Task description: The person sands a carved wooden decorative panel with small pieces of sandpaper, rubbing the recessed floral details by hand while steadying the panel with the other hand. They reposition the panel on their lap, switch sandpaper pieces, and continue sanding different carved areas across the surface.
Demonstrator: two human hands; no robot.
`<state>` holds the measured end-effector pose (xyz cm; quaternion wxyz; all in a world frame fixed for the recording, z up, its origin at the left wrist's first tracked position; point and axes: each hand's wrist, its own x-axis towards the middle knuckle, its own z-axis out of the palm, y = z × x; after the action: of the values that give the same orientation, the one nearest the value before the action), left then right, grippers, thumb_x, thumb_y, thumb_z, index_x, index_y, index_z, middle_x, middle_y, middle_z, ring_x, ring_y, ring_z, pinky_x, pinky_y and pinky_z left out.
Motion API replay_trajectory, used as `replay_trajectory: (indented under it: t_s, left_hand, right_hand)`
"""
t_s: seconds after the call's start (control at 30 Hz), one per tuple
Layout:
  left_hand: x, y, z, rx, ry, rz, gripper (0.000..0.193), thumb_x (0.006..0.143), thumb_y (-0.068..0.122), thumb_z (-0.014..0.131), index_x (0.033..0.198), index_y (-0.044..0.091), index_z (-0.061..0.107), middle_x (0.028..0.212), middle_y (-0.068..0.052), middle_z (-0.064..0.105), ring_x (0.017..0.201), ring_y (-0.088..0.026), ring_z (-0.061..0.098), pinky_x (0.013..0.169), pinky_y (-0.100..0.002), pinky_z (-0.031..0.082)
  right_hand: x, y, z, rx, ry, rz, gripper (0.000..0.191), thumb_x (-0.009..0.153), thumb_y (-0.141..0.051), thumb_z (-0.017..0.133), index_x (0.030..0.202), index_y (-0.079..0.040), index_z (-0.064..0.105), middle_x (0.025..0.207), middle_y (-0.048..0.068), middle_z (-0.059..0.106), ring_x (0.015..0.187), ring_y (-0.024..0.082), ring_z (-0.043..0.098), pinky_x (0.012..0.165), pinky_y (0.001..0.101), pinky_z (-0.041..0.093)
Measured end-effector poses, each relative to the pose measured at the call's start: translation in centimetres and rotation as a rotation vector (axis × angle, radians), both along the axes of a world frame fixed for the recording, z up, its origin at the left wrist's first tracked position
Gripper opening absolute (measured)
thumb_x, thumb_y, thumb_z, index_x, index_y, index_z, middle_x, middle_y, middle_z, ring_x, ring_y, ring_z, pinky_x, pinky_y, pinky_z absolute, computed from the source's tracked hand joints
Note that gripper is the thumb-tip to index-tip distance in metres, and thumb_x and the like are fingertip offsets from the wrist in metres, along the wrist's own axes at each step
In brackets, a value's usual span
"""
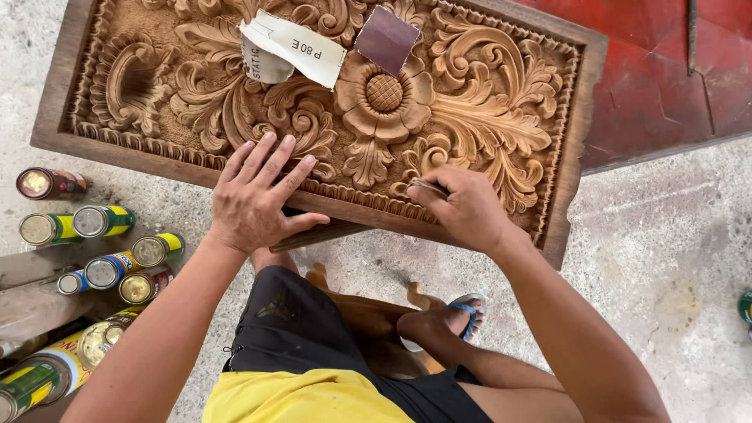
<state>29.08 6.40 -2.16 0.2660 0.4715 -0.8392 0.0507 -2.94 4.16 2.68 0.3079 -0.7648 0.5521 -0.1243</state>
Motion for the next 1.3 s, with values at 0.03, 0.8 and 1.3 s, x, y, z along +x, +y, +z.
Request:
replay_trajectory:
  t_s: [0.03, 0.8, 1.3]
  left_hand:
    - [0.5, -0.3, 0.1, -0.005, -0.004, 0.001, 0.078, 0.085, 0.078, 0.066, 0.133, 0.017, 0.073, 0.146, -0.015, 0.063, 0.138, -0.036, 0.056, 0.119, -0.049, 0.04]
    - [1.8, -1.0, -1.4, 0.007, 0.013, -0.003, 0.08, 0.083, 0.079, 0.066, 0.129, 0.015, 0.075, 0.143, -0.016, 0.063, 0.135, -0.035, 0.058, 0.116, -0.049, 0.041]
    - [3.1, -0.8, -0.7, -0.016, 0.032, -0.007, 0.077, 0.087, 0.078, 0.065, 0.131, 0.016, 0.073, 0.144, -0.013, 0.063, 0.136, -0.032, 0.056, 0.118, -0.047, 0.039]
  right_hand:
    - [0.8, -0.4, -0.2, -0.059, 0.027, 0.054, 0.025, 0.096, -0.031, 0.071, 0.093, -0.007, 0.075, 0.083, 0.009, 0.072, 0.07, 0.025, 0.067, 0.063, 0.039, 0.052]
    - [3.0, -1.0, -1.1, -0.331, 0.138, 0.243, 0.018, 0.091, -0.021, 0.075, 0.087, -0.007, 0.065, 0.084, 0.009, 0.065, 0.074, 0.03, 0.066, 0.063, 0.0427, 0.052]
    - [4.1, -1.2, 1.6, 0.0, 0.278, 0.111, 0.021, 0.097, -0.028, 0.068, 0.087, -0.01, 0.07, 0.083, 0.005, 0.071, 0.072, 0.019, 0.067, 0.067, 0.0354, 0.054]
